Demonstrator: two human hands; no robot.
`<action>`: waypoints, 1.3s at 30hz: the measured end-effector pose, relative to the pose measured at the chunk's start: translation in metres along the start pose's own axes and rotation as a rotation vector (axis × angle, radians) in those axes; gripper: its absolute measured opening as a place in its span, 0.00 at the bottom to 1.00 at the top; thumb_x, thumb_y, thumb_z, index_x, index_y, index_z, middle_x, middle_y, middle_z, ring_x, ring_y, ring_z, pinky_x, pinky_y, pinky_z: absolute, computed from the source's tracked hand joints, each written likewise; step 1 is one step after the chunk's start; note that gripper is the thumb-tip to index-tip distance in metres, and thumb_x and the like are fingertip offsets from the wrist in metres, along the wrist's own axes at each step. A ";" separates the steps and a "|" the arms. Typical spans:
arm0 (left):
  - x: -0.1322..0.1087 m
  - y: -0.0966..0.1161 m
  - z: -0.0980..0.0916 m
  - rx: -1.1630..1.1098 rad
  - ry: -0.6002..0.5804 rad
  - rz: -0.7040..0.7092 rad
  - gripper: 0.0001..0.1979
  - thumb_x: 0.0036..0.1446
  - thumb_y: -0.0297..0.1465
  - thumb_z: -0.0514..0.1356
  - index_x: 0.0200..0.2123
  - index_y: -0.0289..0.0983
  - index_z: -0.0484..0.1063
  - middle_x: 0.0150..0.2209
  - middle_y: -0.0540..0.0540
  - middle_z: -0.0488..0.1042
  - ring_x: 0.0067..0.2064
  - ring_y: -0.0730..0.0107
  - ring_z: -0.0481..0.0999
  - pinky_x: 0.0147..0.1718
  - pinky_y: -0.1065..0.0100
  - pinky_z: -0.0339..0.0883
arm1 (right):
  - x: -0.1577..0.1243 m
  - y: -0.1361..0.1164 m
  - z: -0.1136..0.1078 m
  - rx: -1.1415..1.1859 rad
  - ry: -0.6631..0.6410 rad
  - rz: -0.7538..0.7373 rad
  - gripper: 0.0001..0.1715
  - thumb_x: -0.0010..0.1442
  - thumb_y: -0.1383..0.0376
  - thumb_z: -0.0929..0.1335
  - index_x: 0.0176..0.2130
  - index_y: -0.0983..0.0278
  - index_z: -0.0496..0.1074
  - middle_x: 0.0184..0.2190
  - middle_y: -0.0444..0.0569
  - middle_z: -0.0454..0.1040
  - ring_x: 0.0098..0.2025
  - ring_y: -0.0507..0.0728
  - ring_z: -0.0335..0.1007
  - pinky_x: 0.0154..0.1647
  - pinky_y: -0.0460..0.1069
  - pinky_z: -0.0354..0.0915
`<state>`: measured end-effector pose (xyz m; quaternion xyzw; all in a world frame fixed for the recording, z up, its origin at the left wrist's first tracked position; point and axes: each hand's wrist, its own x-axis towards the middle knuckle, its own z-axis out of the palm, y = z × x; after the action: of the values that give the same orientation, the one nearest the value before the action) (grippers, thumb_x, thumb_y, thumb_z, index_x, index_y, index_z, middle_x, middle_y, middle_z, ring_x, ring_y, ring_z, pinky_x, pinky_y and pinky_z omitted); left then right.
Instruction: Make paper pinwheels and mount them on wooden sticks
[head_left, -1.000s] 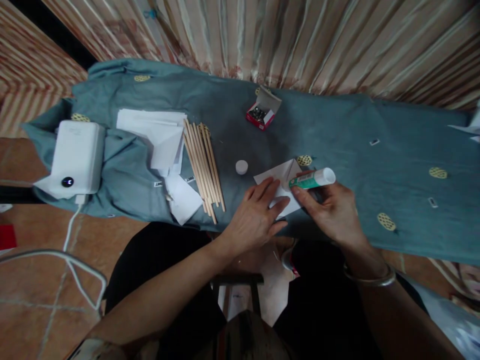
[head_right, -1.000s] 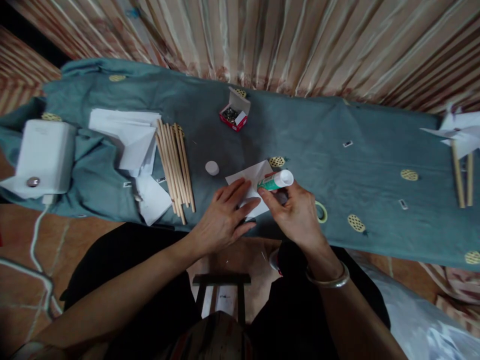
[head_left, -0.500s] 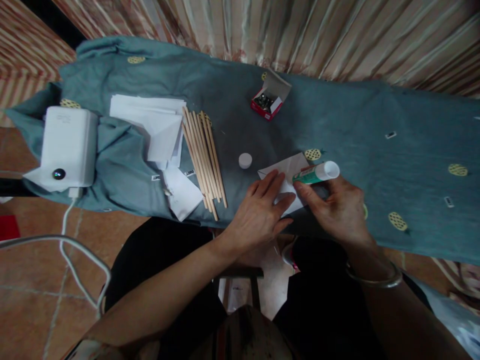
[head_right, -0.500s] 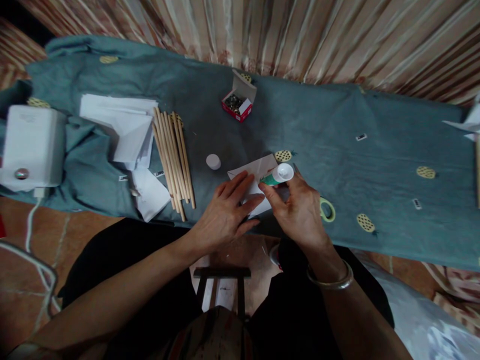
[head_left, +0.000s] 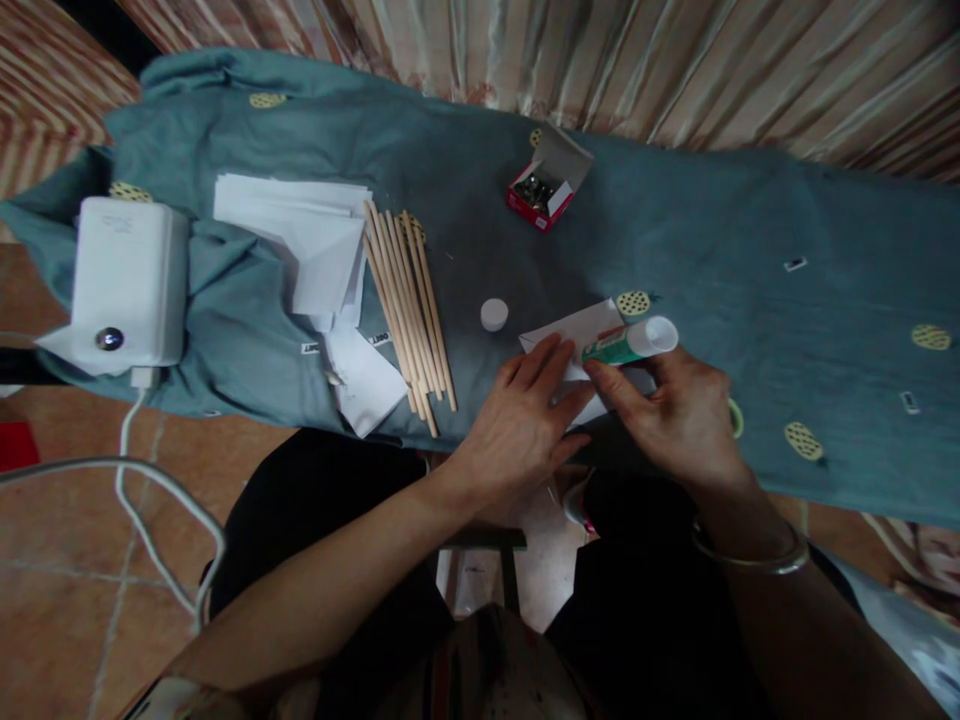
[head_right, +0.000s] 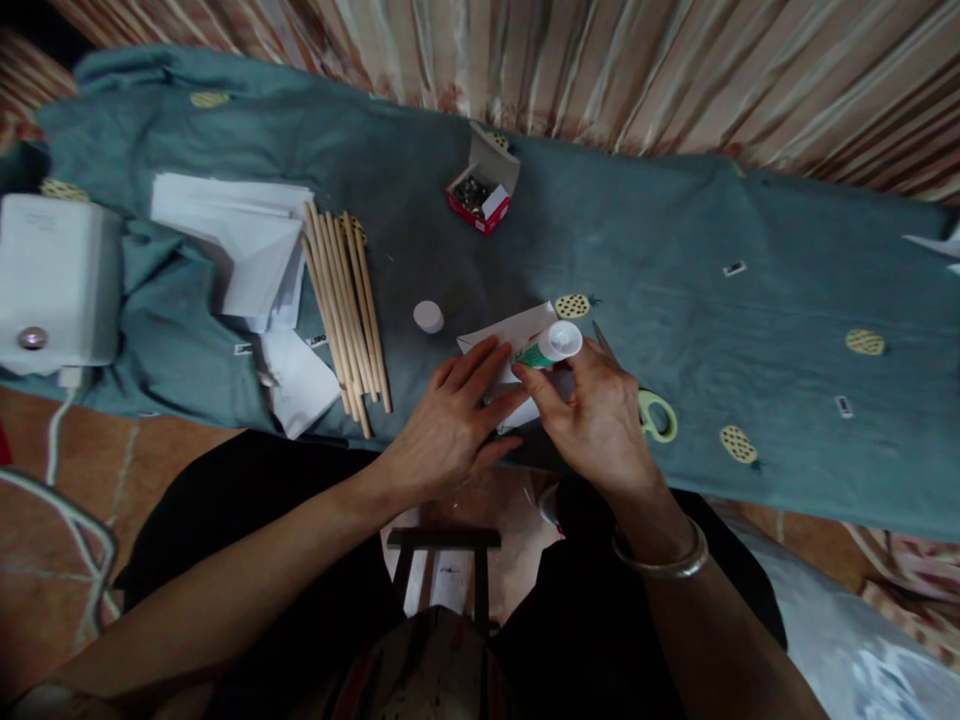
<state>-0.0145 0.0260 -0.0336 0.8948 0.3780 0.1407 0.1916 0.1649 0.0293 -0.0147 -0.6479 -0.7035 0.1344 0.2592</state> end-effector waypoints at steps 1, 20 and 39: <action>0.000 0.000 0.000 0.002 0.005 -0.001 0.26 0.61 0.43 0.60 0.58 0.37 0.67 0.67 0.32 0.57 0.69 0.45 0.53 0.59 0.44 0.59 | 0.000 -0.001 -0.001 0.001 -0.009 0.004 0.17 0.60 0.52 0.68 0.37 0.63 0.75 0.33 0.54 0.79 0.35 0.64 0.77 0.36 0.57 0.70; 0.000 -0.001 0.001 0.000 -0.007 -0.004 0.27 0.60 0.43 0.61 0.59 0.37 0.66 0.68 0.32 0.56 0.70 0.44 0.52 0.60 0.44 0.58 | -0.005 -0.003 -0.012 -0.012 -0.115 -0.020 0.17 0.62 0.53 0.67 0.43 0.61 0.75 0.37 0.55 0.80 0.39 0.66 0.77 0.38 0.58 0.71; -0.001 0.000 -0.002 -0.035 -0.013 -0.012 0.25 0.62 0.42 0.59 0.58 0.37 0.67 0.68 0.33 0.56 0.70 0.44 0.51 0.60 0.44 0.57 | -0.005 0.001 -0.012 -0.040 -0.078 0.010 0.18 0.61 0.51 0.67 0.42 0.61 0.75 0.35 0.53 0.79 0.34 0.63 0.77 0.37 0.57 0.71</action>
<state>-0.0153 0.0258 -0.0321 0.8899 0.3794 0.1403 0.2108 0.1724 0.0231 -0.0057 -0.6508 -0.7123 0.1471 0.2178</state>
